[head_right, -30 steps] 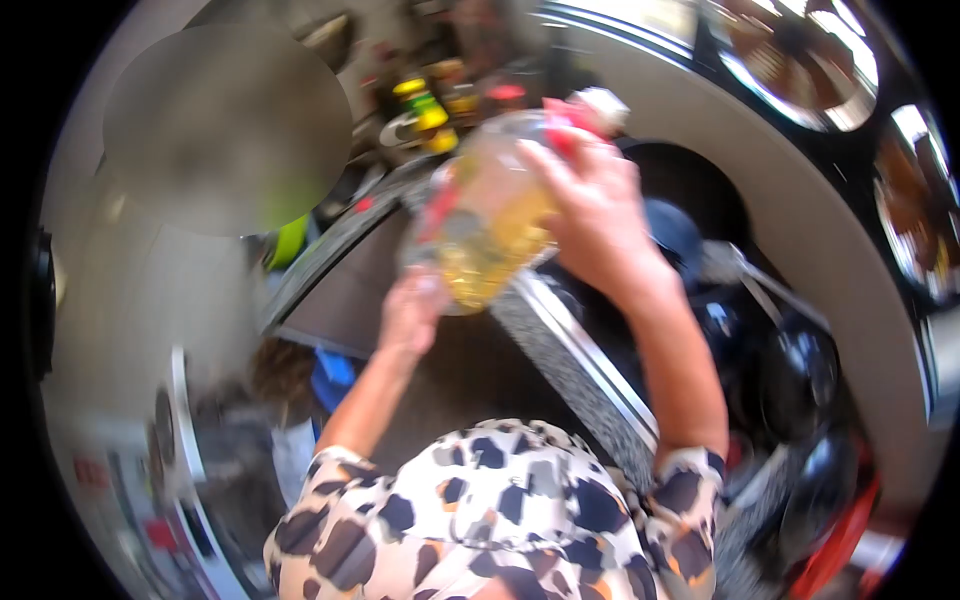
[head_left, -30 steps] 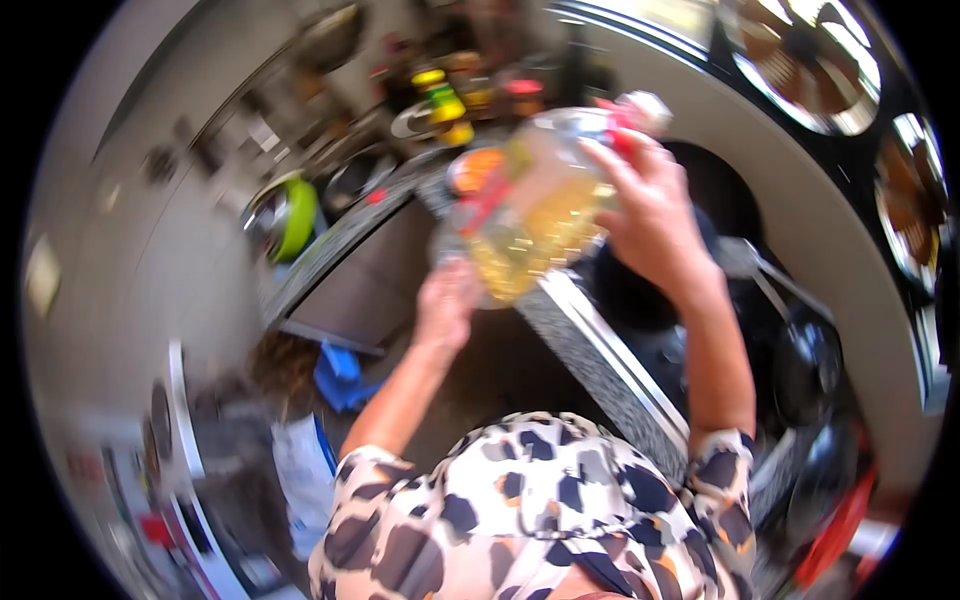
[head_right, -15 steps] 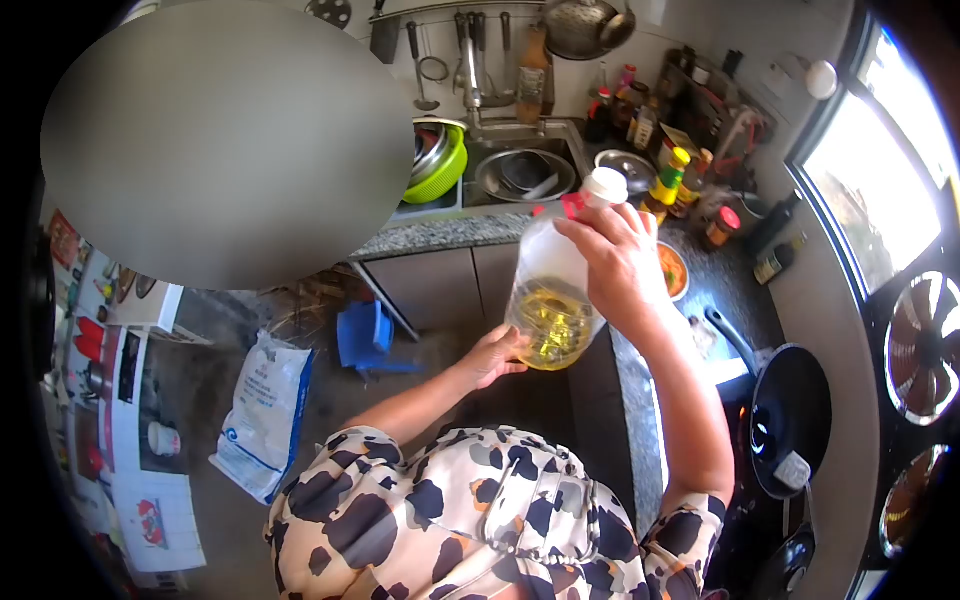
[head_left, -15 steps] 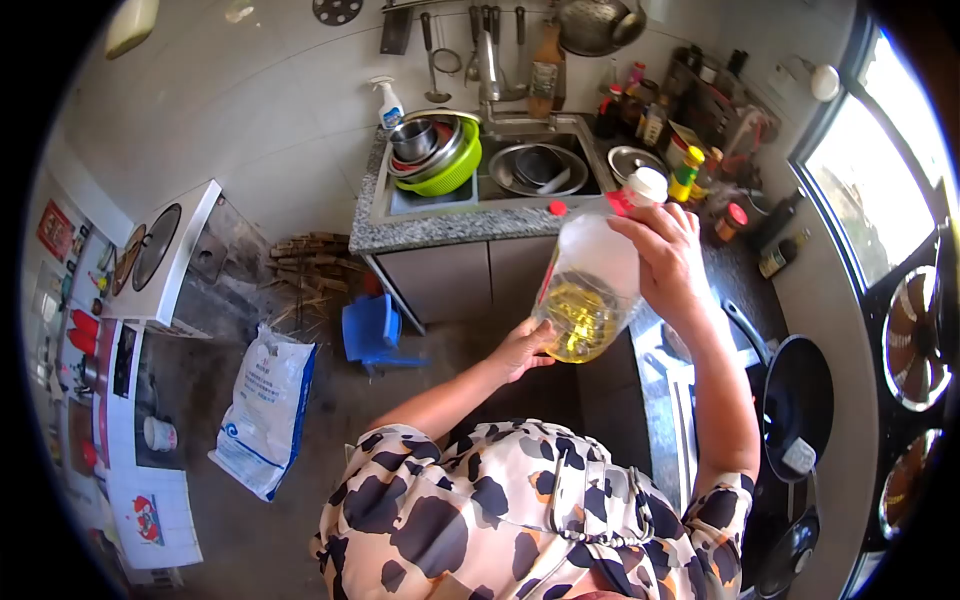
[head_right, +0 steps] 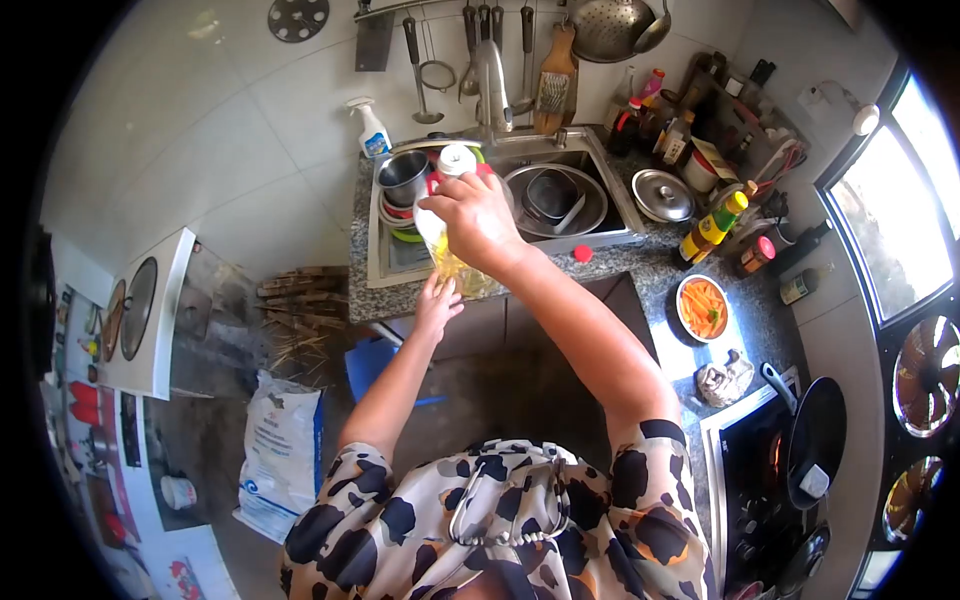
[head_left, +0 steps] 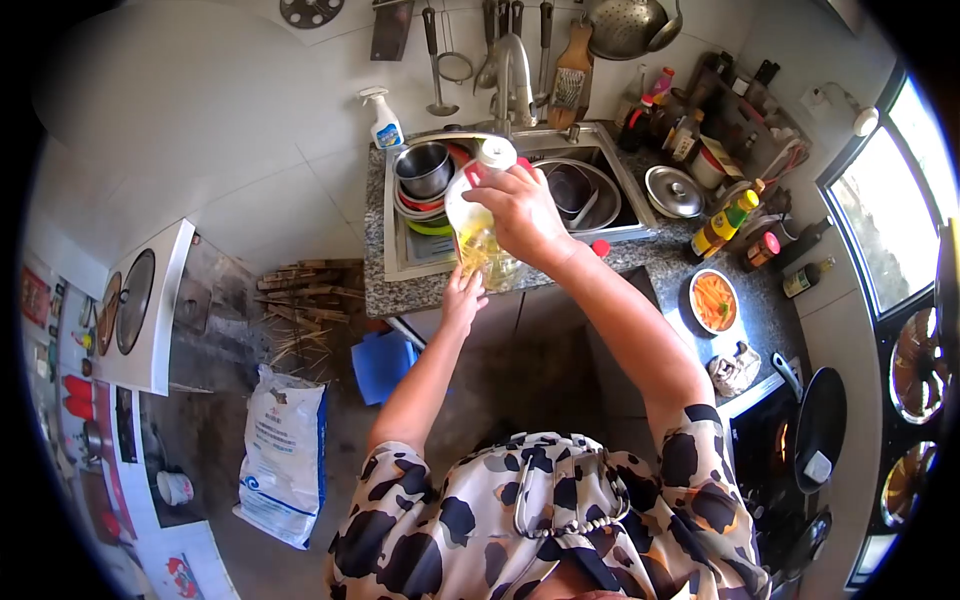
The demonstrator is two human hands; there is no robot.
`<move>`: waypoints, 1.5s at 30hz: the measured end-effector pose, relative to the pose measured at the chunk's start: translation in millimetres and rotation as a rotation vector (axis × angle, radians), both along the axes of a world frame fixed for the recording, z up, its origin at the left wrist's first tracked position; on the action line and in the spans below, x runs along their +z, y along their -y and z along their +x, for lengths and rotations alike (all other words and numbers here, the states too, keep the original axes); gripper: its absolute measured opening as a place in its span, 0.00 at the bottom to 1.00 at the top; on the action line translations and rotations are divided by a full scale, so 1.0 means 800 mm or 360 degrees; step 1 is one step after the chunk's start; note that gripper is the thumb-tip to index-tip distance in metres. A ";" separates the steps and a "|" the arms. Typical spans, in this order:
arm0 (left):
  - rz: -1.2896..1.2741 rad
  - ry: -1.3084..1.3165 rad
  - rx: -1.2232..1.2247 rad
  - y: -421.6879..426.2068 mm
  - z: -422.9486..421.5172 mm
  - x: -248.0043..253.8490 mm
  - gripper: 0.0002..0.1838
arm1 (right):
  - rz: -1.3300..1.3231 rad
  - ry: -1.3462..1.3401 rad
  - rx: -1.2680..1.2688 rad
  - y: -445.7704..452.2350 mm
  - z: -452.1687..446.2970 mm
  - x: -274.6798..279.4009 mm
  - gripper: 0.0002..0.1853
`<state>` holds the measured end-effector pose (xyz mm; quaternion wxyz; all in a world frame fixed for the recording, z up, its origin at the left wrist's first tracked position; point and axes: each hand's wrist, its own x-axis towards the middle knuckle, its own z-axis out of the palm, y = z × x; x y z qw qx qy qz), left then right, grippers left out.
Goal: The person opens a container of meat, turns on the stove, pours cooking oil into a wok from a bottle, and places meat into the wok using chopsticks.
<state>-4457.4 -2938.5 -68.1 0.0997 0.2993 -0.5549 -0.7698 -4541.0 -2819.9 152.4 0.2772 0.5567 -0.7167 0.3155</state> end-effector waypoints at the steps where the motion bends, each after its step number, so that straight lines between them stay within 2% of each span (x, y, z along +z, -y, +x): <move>1: 0.0001 -0.0012 0.0000 0.008 -0.006 -0.007 0.38 | 0.0052 0.0001 -0.0027 0.012 0.000 -0.002 0.18; 8: 0.0079 -0.0070 -0.0017 0.024 -0.004 -0.021 0.36 | 0.0142 -0.0146 -0.0240 0.017 -0.001 -0.019 0.13; 11: 0.0202 -0.0060 -0.0035 0.027 0.004 -0.038 0.38 | -0.0176 -0.0164 -0.0298 -0.016 0.025 -0.009 0.15; 12: 0.0203 -0.0106 -0.0055 0.025 0.012 -0.041 0.40 | -0.0177 -0.0148 -0.0249 -0.038 0.034 -0.018 0.21; 13: 0.0168 -0.0168 -0.0104 0.017 0.021 -0.033 0.39 | -0.0205 -0.0146 -0.0185 -0.062 0.041 -0.029 0.19; 15: 0.0131 -0.0083 -0.0139 0.008 0.039 -0.036 0.38 | -0.0139 0.0048 -0.0127 -0.118 0.067 -0.067 0.15; 18: 0.0082 0.0091 -0.0176 -0.028 0.067 -0.036 0.34 | 0.0137 0.0545 -0.0391 -0.220 0.118 -0.155 0.09; 19: 0.0083 0.0142 -0.0254 -0.040 0.075 -0.049 0.33 | 0.0124 0.0572 -0.0540 -0.259 0.141 -0.180 0.05; 20: 0.0116 0.0224 -0.0330 -0.058 0.081 -0.053 0.32 | 0.0312 0.0797 -0.0652 -0.302 0.169 -0.206 0.04; 22: 0.0145 0.0337 -0.0576 -0.091 0.092 -0.072 0.26 | 0.0413 0.1117 -0.0953 -0.370 0.235 -0.238 0.04; 24: 0.0098 0.0443 -0.0839 -0.128 0.090 -0.092 0.14 | 0.0372 0.1343 -0.1257 -0.418 0.296 -0.263 0.06; 26: 0.0052 0.0474 -0.1139 -0.181 0.096 -0.085 0.09 | 0.0176 0.1621 -0.1627 -0.472 0.364 -0.280 0.10; 28: 0.0009 0.0458 -0.1424 -0.249 0.103 -0.061 0.07 | -0.0266 0.1736 -0.2086 -0.541 0.430 -0.300 0.10; 29: -0.0026 0.0408 -0.1577 -0.277 0.106 -0.055 0.07 | -0.0749 0.1661 -0.2294 -0.572 0.468 -0.307 0.08; 30: -0.0055 0.0339 -0.1727 -0.300 0.104 -0.057 0.07 | -0.0949 0.1397 -0.2530 -0.607 0.499 -0.331 0.06; 31: -0.0101 0.0306 -0.1835 -0.333 0.111 -0.041 0.07 | -0.1794 0.1586 -0.2488 -0.648 0.531 -0.333 0.06; 32: -0.0117 0.0261 -0.1931 -0.361 0.114 -0.040 0.07 | -0.2209 0.1360 -0.2552 -0.695 0.565 -0.341 0.07; 34: -0.0158 0.0176 -0.2117 -0.415 0.127 -0.043 0.08 | -0.2689 0.1303 -0.2776 -0.788 0.628 -0.315 0.11; 35: -0.0217 0.0156 -0.2190 -0.446 0.139 -0.034 0.08 | -0.2809 0.1271 -0.2631 -0.836 0.661 -0.314 0.13; 36: -0.0248 0.0128 -0.2268 -0.478 0.151 -0.036 0.08 | -0.2846 0.1270 -0.2736 -0.872 0.679 -0.302 0.16; 38: -0.0323 0.0100 -0.2411 -0.536 0.180 -0.038 0.08 | -0.2927 0.1556 -0.2674 -0.926 0.699 -0.267 0.20; 40: -0.0340 -0.0028 -0.2599 -0.607 0.220 -0.036 0.07 | -0.2766 0.1956 -0.2513 -0.979 0.716 -0.257 0.21; 43: -0.0434 -0.0353 -0.2978 -0.716 0.279 -0.021 0.08 | -0.2165 0.2400 -0.2422 -1.025 0.720 -0.258 0.17; 45: -0.0393 -0.0426 -0.3167 -0.785 0.316 -0.020 0.11 | -0.2345 0.2689 -0.2270 -1.027 0.704 -0.237 0.17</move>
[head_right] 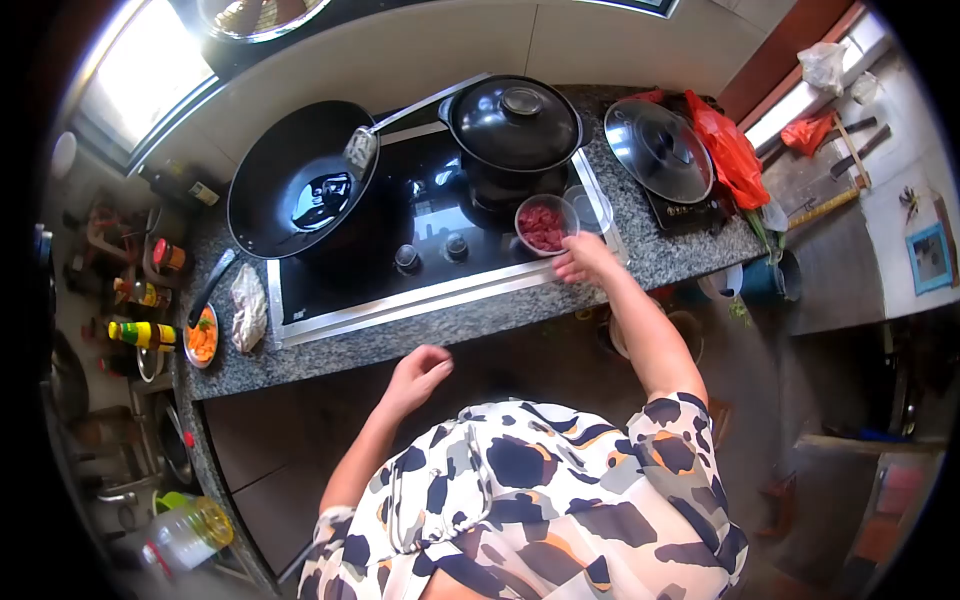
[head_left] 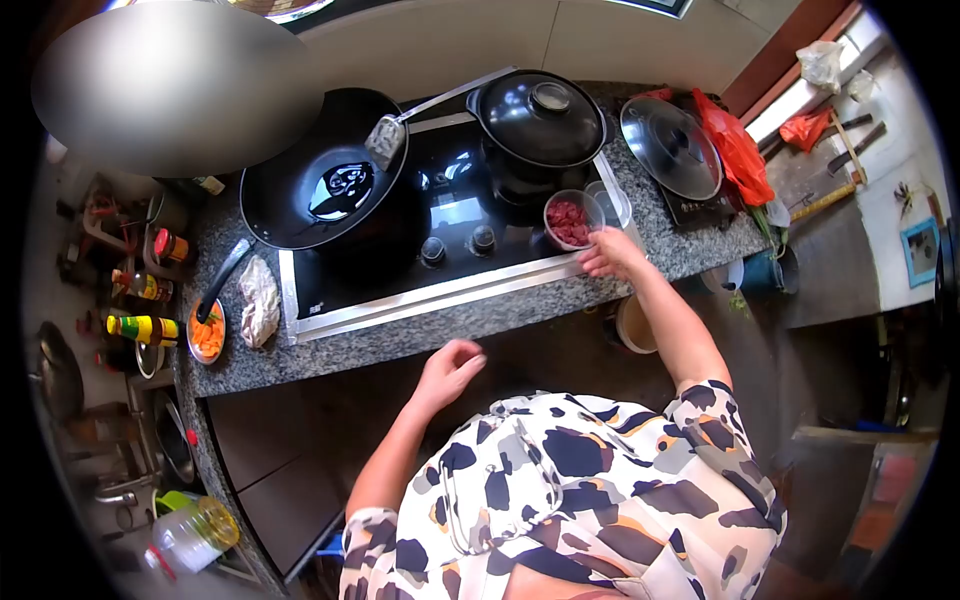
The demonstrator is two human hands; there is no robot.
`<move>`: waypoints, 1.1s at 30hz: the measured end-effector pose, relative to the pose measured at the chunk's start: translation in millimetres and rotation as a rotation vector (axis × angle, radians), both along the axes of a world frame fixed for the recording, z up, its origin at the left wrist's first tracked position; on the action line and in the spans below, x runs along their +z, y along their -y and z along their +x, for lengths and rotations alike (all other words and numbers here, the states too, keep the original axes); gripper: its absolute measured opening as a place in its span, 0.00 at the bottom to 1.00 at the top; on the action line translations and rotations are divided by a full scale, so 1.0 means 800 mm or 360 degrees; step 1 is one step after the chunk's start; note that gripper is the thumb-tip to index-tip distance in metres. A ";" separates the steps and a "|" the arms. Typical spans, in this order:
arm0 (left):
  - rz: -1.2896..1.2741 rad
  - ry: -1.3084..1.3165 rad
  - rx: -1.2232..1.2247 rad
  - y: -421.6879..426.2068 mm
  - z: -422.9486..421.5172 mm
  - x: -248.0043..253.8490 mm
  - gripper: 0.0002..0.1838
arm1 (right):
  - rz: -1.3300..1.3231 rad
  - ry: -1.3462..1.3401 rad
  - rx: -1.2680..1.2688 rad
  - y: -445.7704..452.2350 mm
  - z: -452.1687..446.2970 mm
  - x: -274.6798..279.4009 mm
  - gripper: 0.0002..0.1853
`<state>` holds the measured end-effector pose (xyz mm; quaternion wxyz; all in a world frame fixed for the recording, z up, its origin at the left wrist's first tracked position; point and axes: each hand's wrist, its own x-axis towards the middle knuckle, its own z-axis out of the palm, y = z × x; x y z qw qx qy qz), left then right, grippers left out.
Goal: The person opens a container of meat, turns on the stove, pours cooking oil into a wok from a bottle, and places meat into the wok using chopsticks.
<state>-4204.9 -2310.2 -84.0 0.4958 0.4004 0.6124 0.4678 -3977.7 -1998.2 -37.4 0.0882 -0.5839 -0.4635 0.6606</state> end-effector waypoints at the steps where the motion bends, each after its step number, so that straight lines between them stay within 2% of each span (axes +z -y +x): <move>1: -0.0056 -0.0123 -0.0115 -0.033 0.014 0.018 0.14 | -0.0147 0.0011 -0.0009 -0.001 -0.003 0.005 0.18; 2: -0.0072 -0.0149 -0.0159 -0.062 0.027 0.018 0.15 | -0.0117 -0.0113 -0.0019 -0.007 0.002 -0.007 0.22; 4: -0.0062 -0.0234 -0.0235 -0.113 0.045 0.021 0.25 | -0.0014 -0.0317 -0.0119 0.004 0.006 -0.022 0.31; 5: -0.0029 -0.0166 -0.0140 -0.128 0.054 0.024 0.31 | -0.0023 -0.0477 -0.0075 0.011 0.013 -0.030 0.33; 9: 0.0176 0.0206 0.0196 -0.142 0.063 0.059 0.59 | -0.0217 -0.0841 0.0276 0.065 -0.013 -0.005 0.33; 10: 0.0405 0.0180 0.0216 -0.137 0.056 0.056 0.60 | -0.0257 -0.0908 0.0363 0.077 -0.033 -0.003 0.33; 11: 0.0421 0.0281 0.0495 -0.127 0.057 0.054 0.58 | -0.0259 -0.0972 0.0517 0.088 -0.050 -0.004 0.33; 13: 0.0417 0.0235 0.0750 -0.097 0.040 0.069 0.54 | -0.0363 -0.0983 0.0719 0.112 -0.083 0.005 0.33; 14: 0.0438 0.0084 0.0840 -0.073 0.034 0.071 0.51 | -0.0405 -0.1009 0.0899 0.124 -0.095 0.007 0.34; 16: 0.0447 0.0036 0.0997 -0.022 0.032 0.094 0.52 | -0.0476 -0.1053 0.1270 0.149 -0.111 0.011 0.35; 17: 0.0461 0.0014 0.1085 0.006 0.035 0.106 0.52 | -0.0541 -0.1137 0.1290 0.163 -0.121 0.014 0.36; 19: 0.0363 -0.0394 0.1210 0.063 0.046 0.126 0.51 | -0.0696 -0.1281 0.1340 0.198 -0.137 0.019 0.39; 21: 0.0156 -0.0852 0.1310 0.126 0.066 0.146 0.49 | -0.0898 -0.1365 0.1605 0.239 -0.158 0.034 0.44; 25: 0.0178 -0.0969 0.1703 0.251 0.134 0.151 0.54 | -0.0957 -0.1185 0.2020 0.352 -0.165 0.055 0.42; 26: 0.0196 -0.0729 0.1821 0.283 0.154 0.143 0.58 | -0.0844 -0.1131 0.2123 0.384 -0.159 0.061 0.41; 29: 0.0887 0.0034 0.2170 0.380 0.217 0.106 0.55 | -0.0665 -0.1077 0.2419 0.486 -0.128 0.071 0.33; 33: 0.1273 0.0447 0.2413 0.519 0.323 0.077 0.55 | -0.0682 -0.0923 0.2752 0.647 -0.063 0.081 0.27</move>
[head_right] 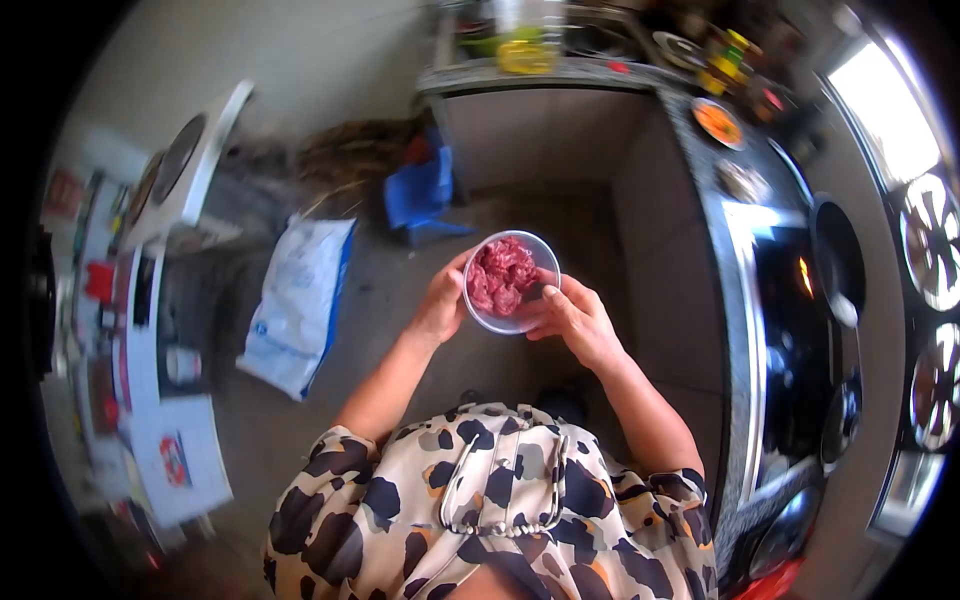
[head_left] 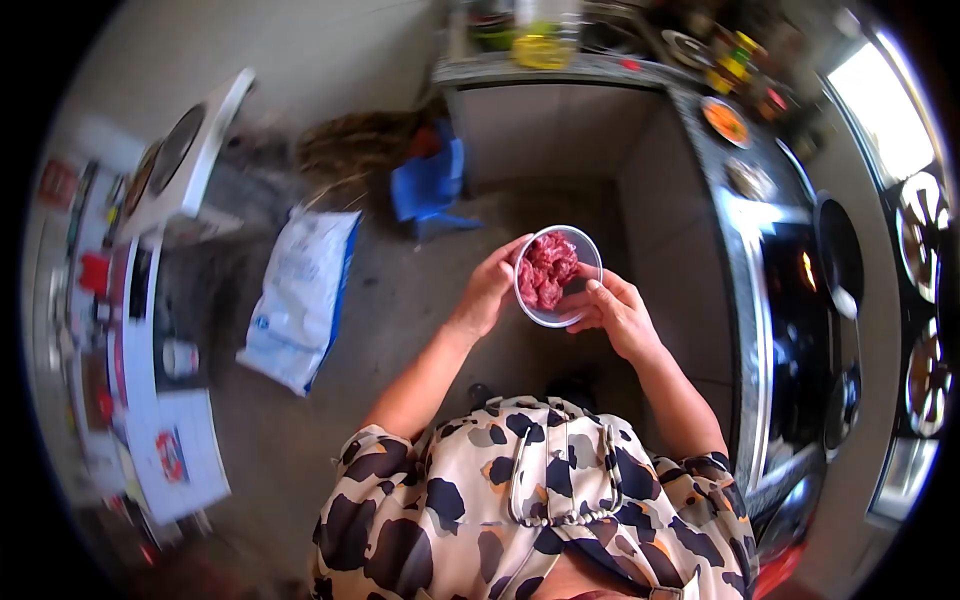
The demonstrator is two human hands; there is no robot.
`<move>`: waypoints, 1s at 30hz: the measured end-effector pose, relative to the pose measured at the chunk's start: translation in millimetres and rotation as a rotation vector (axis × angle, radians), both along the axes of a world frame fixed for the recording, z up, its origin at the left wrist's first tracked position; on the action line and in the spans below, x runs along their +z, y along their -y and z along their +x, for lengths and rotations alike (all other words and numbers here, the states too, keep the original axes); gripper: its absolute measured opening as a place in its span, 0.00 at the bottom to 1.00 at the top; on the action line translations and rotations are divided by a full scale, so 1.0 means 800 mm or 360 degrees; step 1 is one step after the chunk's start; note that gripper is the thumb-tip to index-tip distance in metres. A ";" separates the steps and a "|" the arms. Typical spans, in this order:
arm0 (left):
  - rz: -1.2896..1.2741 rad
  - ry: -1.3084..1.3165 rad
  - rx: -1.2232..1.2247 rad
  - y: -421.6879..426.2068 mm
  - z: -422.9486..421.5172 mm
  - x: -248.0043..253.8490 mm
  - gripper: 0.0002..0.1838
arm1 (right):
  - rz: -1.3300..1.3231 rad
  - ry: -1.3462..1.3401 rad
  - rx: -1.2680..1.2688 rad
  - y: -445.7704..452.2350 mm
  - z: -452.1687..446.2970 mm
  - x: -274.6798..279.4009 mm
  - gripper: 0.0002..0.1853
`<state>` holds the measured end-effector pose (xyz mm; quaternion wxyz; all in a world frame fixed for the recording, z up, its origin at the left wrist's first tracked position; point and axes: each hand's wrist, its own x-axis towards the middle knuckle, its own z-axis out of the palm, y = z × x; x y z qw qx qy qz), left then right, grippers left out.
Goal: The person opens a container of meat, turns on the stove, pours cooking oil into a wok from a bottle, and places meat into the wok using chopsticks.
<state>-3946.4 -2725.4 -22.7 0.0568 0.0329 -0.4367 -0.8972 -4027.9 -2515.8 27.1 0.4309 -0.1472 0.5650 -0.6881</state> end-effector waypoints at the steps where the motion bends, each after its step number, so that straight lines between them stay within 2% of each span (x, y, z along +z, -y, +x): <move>1: 0.0083 -0.0115 -0.0009 0.027 0.028 0.011 0.53 | -0.0006 -0.0004 0.0068 0.040 0.017 -0.003 0.26; 3: 0.0252 -0.0096 0.0141 0.079 0.089 0.009 0.52 | -0.0018 -0.0055 0.0168 0.123 0.055 -0.002 0.22; 5: 0.0326 -0.0104 0.0335 0.123 0.144 0.000 0.49 | 0.0044 -0.0111 0.0404 0.192 0.094 -0.004 0.23; 9: 0.0792 -0.0157 0.0626 0.193 0.236 -0.012 0.45 | 0.0140 -0.0200 0.0872 0.298 0.156 0.007 0.22; 12: 0.0745 -0.0290 0.0946 0.234 0.295 -0.019 0.40 | 0.0169 -0.0301 0.1409 0.372 0.170 0.000 0.23; 14: 0.0770 -0.0350 0.1065 0.260 0.335 -0.018 0.39 | 0.0190 -0.0346 0.1616 0.422 0.183 0.006 0.26; 16: 0.0950 -0.0274 0.1276 0.277 0.377 -0.027 0.36 | 0.0158 -0.0408 0.1788 0.465 0.185 -0.003 0.28; 18: 0.1321 -0.0518 0.1269 0.290 0.436 -0.026 0.37 | 0.0135 -0.0399 0.1900 0.516 0.204 -0.012 0.24; 20: 0.1050 -0.0360 0.1741 0.293 0.482 -0.009 0.32 | 0.0079 -0.0462 0.2042 0.570 0.231 -0.017 0.21; 21: 0.0436 -0.0118 0.2098 0.285 0.497 0.011 0.27 | 0.0060 -0.0639 0.2123 0.594 0.247 -0.017 0.18; 24: -0.0103 0.0129 0.2652 0.271 0.552 0.005 0.26 | -0.0104 -0.0862 0.2405 0.657 0.303 -0.063 0.19; 25: -0.0165 0.0235 0.2815 0.271 0.569 -0.009 0.26 | -0.0093 -0.0788 0.2475 0.673 0.325 -0.070 0.18; 27: 0.0205 0.0166 0.2926 0.273 0.620 -0.036 0.27 | -0.0176 -0.0847 0.2689 0.705 0.377 -0.080 0.17; 29: 0.1030 -0.0203 0.2716 0.280 0.689 -0.058 0.28 | -0.0161 -0.0832 0.2860 0.734 0.436 -0.086 0.17; 30: 0.1077 -0.0260 0.2646 0.292 0.716 -0.055 0.28 | -0.0170 -0.0883 0.2900 0.755 0.463 -0.088 0.17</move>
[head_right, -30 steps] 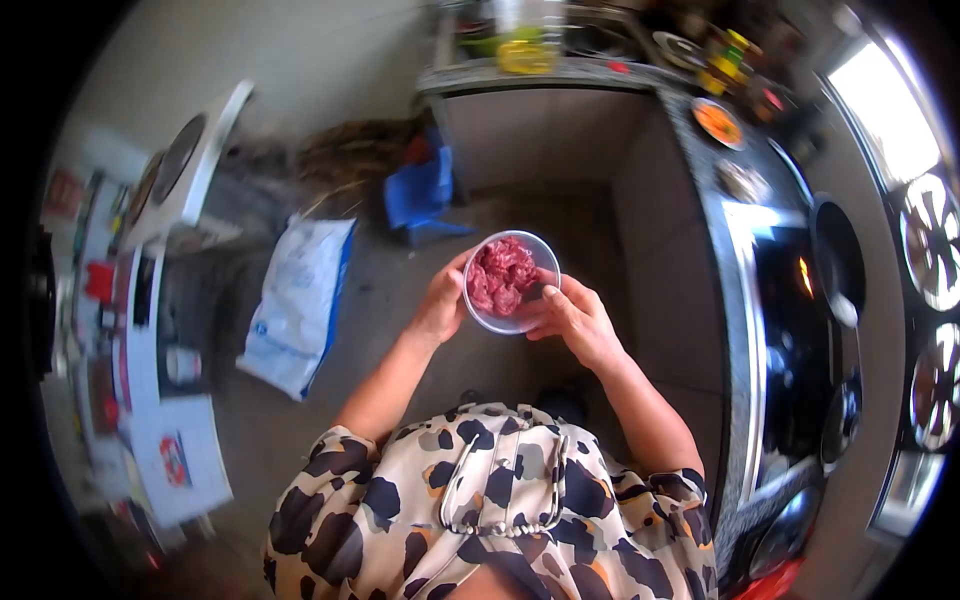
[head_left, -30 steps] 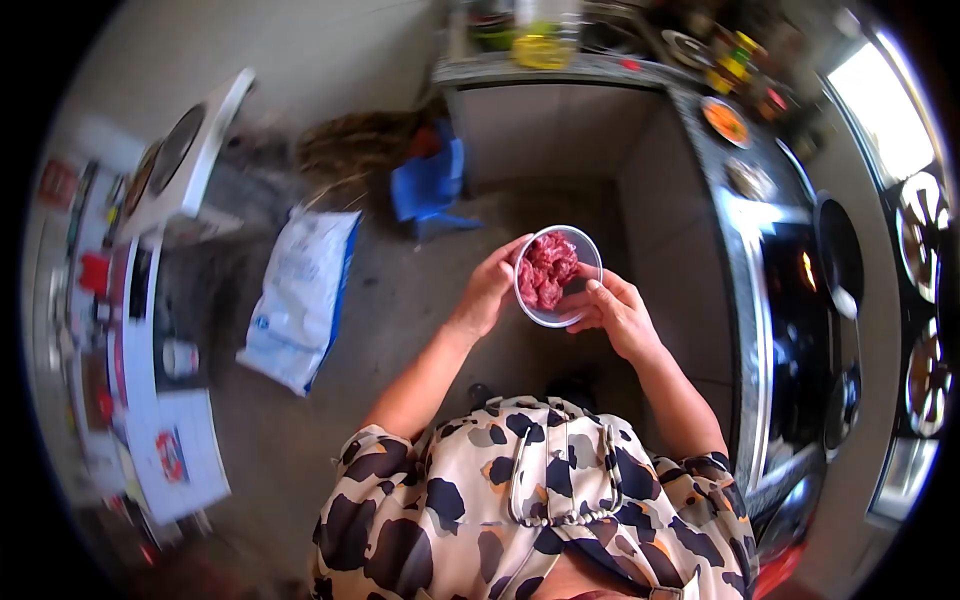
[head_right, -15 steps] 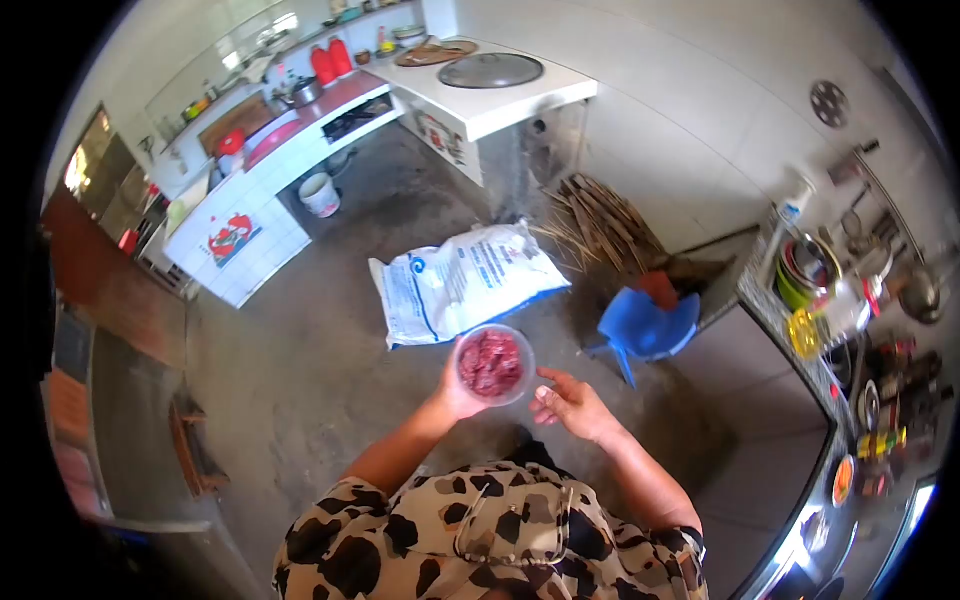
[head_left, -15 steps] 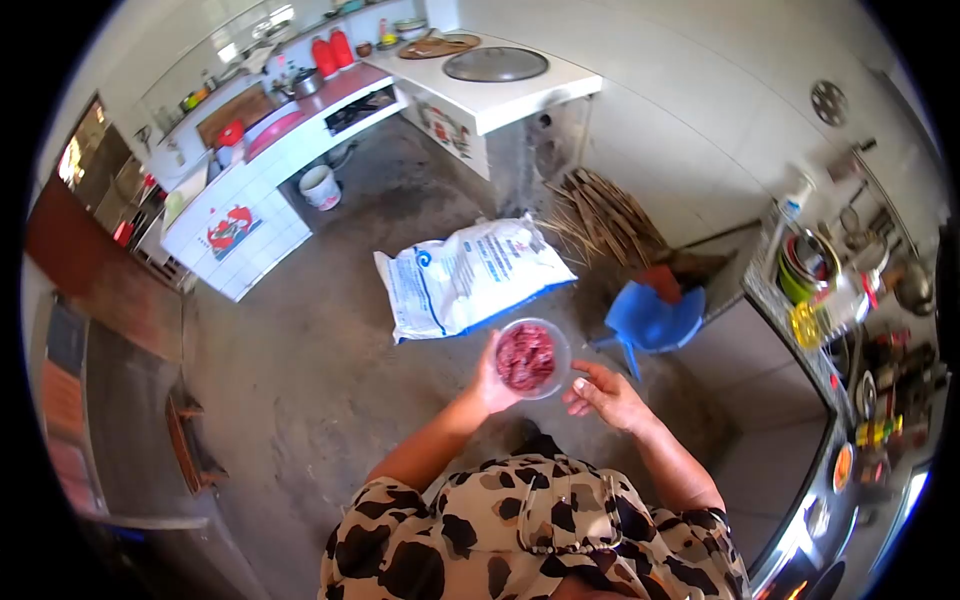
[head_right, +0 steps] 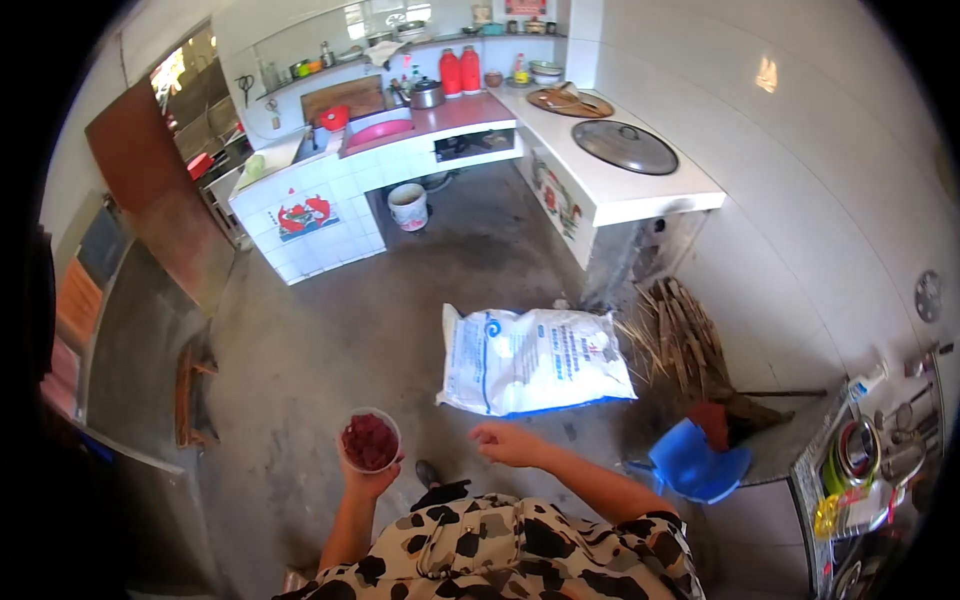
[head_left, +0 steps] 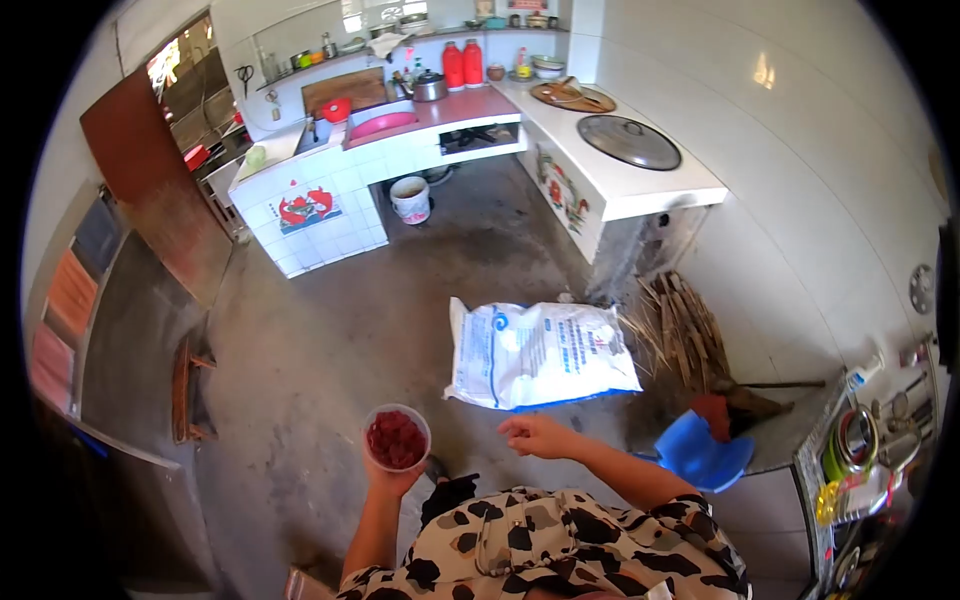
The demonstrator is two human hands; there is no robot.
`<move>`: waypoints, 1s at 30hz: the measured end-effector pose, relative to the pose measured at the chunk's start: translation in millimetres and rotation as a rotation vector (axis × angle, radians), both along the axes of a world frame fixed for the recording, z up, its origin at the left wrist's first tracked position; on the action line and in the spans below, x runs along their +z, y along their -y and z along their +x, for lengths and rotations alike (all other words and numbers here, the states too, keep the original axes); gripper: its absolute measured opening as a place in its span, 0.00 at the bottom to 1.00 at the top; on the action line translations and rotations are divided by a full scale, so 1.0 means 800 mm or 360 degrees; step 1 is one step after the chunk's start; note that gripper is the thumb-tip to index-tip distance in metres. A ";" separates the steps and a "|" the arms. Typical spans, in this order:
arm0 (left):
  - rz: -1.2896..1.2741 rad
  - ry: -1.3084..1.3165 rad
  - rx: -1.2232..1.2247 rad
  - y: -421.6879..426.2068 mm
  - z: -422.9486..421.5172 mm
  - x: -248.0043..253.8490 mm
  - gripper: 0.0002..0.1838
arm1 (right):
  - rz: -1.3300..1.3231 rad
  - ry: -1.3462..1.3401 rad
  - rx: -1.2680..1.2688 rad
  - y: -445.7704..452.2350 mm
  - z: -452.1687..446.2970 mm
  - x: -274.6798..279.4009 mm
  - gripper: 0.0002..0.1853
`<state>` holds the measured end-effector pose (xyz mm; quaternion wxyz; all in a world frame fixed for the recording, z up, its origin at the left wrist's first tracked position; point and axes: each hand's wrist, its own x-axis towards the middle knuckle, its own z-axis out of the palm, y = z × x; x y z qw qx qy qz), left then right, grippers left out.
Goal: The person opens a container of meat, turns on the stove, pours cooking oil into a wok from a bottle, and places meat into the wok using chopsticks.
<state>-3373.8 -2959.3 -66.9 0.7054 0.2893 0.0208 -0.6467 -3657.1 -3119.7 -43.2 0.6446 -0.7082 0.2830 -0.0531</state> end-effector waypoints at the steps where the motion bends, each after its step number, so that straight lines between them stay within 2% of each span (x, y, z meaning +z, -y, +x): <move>1: -0.0008 -0.0081 -0.0044 0.007 0.027 0.001 0.28 | -0.0017 -0.0034 0.0047 0.019 0.031 -0.004 0.17; 6: 0.0042 0.0024 0.0014 0.069 0.141 0.025 0.28 | 0.0007 -0.0155 -0.0024 0.100 0.160 -0.022 0.17; 7: 0.0070 0.0244 0.0066 0.088 0.157 0.039 0.27 | 0.0028 -0.0155 -0.0117 0.116 0.182 -0.034 0.16; 10: -0.0039 -0.0066 0.0008 0.145 0.230 0.023 0.27 | 0.0029 -0.0257 -0.0161 0.155 0.232 -0.055 0.15; 13: -0.0036 -0.0155 -0.0157 0.212 0.277 0.044 0.23 | 0.0186 -0.0364 -0.0211 0.188 0.276 -0.047 0.16; 17: -0.0076 -0.0186 -0.0192 0.314 0.329 0.022 0.22 | 0.0376 -0.0365 -0.0297 0.257 0.319 -0.082 0.15; 19: -0.0292 0.0329 -0.0225 0.365 0.351 0.040 0.26 | 0.0339 -0.0410 -0.0346 0.308 0.347 -0.080 0.15; 21: -0.0345 0.0404 -0.0248 0.422 0.384 0.038 0.28 | 0.0446 -0.0368 -0.0445 0.366 0.377 -0.085 0.15; 23: -0.0220 0.0031 -0.0268 0.485 0.430 -0.004 0.29 | 0.0589 -0.0278 -0.0531 0.428 0.406 -0.117 0.14; 24: -0.0165 0.0032 -0.0295 0.520 0.450 -0.002 0.29 | 0.0650 -0.0218 -0.0605 0.461 0.423 -0.134 0.13; 27: 0.0074 0.0007 -0.0388 0.605 0.502 0.024 0.31 | 0.0585 0.0010 -0.0558 0.560 0.477 -0.131 0.12; 30: 0.0001 0.0308 -0.0300 0.686 0.535 0.046 0.31 | 0.0182 0.0041 -0.0509 0.647 0.527 -0.112 0.12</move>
